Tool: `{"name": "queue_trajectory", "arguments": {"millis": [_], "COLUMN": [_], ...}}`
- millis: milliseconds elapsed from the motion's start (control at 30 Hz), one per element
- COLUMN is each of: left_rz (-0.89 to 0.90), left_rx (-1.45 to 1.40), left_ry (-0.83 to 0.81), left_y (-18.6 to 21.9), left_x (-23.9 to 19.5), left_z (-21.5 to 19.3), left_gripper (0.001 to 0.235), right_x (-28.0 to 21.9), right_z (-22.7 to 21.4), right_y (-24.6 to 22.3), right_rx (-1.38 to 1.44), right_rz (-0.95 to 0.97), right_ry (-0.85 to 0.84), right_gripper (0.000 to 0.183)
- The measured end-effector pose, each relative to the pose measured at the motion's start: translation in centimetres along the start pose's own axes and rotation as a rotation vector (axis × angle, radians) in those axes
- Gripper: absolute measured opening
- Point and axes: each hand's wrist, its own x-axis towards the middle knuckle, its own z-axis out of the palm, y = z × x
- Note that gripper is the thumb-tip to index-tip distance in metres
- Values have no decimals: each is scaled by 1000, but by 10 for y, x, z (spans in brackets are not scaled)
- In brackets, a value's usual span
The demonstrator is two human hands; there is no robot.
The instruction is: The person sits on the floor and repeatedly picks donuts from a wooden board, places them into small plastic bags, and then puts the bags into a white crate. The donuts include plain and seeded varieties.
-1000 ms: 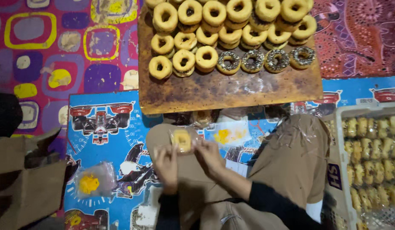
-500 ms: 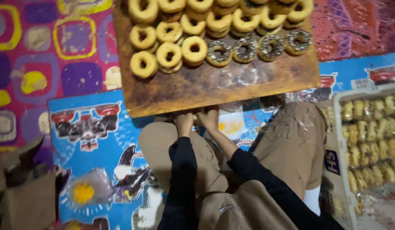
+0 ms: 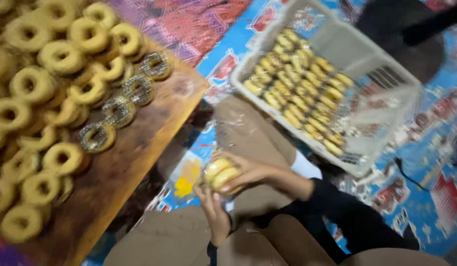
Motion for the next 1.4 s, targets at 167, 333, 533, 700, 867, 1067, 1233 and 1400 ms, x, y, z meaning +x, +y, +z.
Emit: {"name": "queue_trajectory", "arguments": {"millis": [167,333,533,700,867,1067,1233,1400], "left_rz": [149,12,-49,-155,-262,-222,-312,-189], "left_rx": [-50,-168,-181,-249,-316,-323,-335,68], "left_ry": [-157,-88,-1,215,383,421,469,551], "left_y": [60,56,29,-4,-34,-42,-39,-47], "left_x": [28,53,36,12,-13,-7,-13,-27], "left_z": [13,3,-7,-40,-74,-93,-102,-132], "left_gripper": [77,72,68,61,60,59,57,35], "right_x": [-153,-252,-218,-236,-235,-239,-260,-225], "right_z": [-136,-245,-281,-280,-280,-310,-300,-254], "right_y": [-56,-8,95,93,99,97,93,60], "right_rx": [-560,-1726,-1709,-1589,-1468,-1708,-1321,-1473], "right_rz": [-137,495,753,725,417,434,450,737], "right_ry": [776,1051,1025,1004,1115,836,1041,754], "right_gripper": [89,80,88,77,68,91,56,18]}}
